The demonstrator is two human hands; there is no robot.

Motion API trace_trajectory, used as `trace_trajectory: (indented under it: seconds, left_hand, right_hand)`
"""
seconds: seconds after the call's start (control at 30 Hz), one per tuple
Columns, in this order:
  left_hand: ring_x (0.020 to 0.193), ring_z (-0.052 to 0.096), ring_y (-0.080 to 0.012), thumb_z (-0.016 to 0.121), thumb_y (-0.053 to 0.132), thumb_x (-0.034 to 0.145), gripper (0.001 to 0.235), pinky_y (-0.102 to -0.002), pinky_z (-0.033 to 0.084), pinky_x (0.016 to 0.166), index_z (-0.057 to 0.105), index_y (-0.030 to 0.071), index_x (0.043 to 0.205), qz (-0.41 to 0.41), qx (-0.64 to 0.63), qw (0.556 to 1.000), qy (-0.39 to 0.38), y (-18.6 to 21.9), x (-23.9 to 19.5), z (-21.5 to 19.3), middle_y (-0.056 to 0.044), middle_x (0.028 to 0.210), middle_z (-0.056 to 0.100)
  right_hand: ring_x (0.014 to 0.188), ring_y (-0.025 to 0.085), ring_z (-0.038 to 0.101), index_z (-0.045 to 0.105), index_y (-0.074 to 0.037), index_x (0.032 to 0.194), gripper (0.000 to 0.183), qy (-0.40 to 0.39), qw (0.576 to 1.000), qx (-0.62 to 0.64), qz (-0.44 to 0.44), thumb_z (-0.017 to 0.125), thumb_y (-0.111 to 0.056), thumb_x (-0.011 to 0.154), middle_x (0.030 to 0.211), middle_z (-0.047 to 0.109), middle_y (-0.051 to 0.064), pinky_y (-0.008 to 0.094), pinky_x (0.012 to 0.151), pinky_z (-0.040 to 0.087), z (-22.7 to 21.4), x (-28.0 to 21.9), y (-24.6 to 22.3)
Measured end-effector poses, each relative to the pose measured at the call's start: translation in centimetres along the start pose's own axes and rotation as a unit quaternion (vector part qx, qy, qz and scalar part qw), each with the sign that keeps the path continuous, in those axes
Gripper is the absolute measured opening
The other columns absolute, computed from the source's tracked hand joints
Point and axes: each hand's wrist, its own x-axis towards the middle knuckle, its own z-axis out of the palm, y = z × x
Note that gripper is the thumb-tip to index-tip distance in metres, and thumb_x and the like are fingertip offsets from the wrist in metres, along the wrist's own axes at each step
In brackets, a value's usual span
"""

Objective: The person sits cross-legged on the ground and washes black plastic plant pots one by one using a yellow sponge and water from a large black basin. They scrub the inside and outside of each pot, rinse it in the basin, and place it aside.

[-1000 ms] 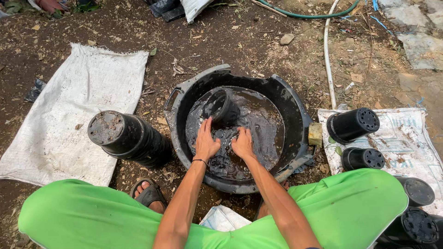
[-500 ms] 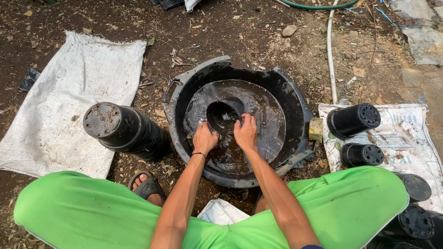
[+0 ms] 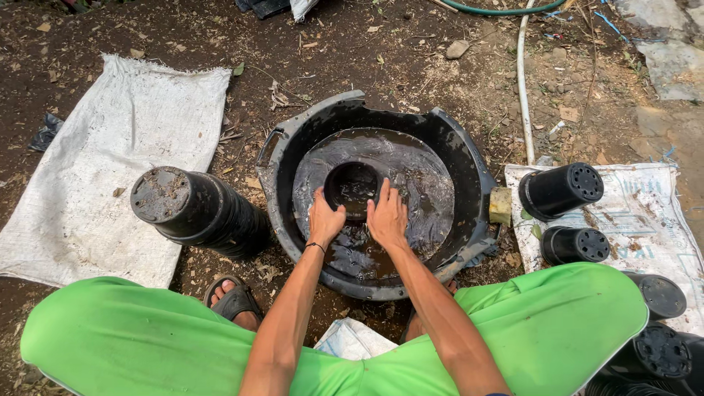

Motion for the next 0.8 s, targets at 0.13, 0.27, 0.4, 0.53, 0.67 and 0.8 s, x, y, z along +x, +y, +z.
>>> trace_trajectory:
  seconds: [0.13,0.27,0.4,0.53,0.67,0.8]
  left_hand:
    - [0.125,0.060,-0.0385,0.069,0.018,0.085,0.062,-0.046,0.047,0.106,0.045,-0.001,0.140,0.137,-0.091,0.979,0.123,-1.0,0.3,0.4,-0.024,0.133,0.060]
    - [0.124,0.057,-0.0394,0.069,0.018,0.092,0.051,-0.046,0.045,0.106,0.050,-0.002,0.134,0.084,-0.043,0.983,0.155,-1.5,0.5,0.5,-0.025,0.130,0.057]
    - [0.121,0.058,-0.0405,0.072,0.018,0.089,0.057,-0.047,0.046,0.103,0.048,-0.002,0.137,0.095,-0.003,0.989,0.112,-1.0,0.4,0.4,-0.025,0.130,0.060]
    - [0.116,0.063,-0.0362,0.071,0.012,0.082,0.059,-0.046,0.051,0.097,0.051,0.002,0.137,0.137,-0.036,0.989,0.043,-0.9,0.0,0.2,-0.021,0.127,0.064]
    - [0.108,0.073,-0.0273,0.065,0.008,0.087,0.051,-0.040,0.057,0.095,0.055,0.005,0.138,0.207,-0.118,0.971,-0.016,-1.5,-0.3,0.8,-0.011,0.118,0.074]
    - [0.097,0.072,-0.0265,0.062,0.003,0.086,0.044,-0.039,0.058,0.086,0.059,0.004,0.130,0.180,-0.047,0.981,0.052,-2.2,-0.4,1.0,-0.012,0.111,0.072]
  right_hand:
    - [0.124,0.045,0.058,0.075,-0.001,0.110,0.069,-0.264,0.944,-0.069,0.184,0.045,-0.062,0.101,0.121,0.066,0.027,0.057,0.102,0.046,-1.0,0.7,-0.3]
    - [0.119,0.046,0.061,0.074,-0.002,0.112,0.061,-0.218,0.943,0.008,0.253,0.047,-0.056,0.098,0.124,0.066,0.025,0.058,0.101,0.046,-2.3,2.3,0.8]
    - [0.126,0.043,0.052,0.055,0.000,0.136,0.059,-0.029,0.992,0.071,0.101,0.065,-0.036,0.090,0.136,0.053,0.025,0.051,0.107,0.043,-1.6,2.3,0.9]
    - [0.136,0.040,0.043,0.041,0.001,0.147,0.072,-0.029,0.997,0.072,0.004,0.073,-0.020,0.086,0.148,0.040,0.021,0.049,0.115,0.038,-0.3,1.7,-0.3]
    - [0.139,0.043,0.033,0.032,0.004,0.149,0.090,-0.106,0.991,0.044,-0.073,0.078,-0.014,0.074,0.162,0.022,0.021,0.054,0.108,0.035,-0.6,1.5,-1.6]
    - [0.138,0.042,0.030,0.033,0.002,0.152,0.097,-0.185,0.979,0.065,-0.060,0.081,-0.017,0.071,0.164,0.013,0.016,0.056,0.111,0.031,-0.1,3.4,-3.2]
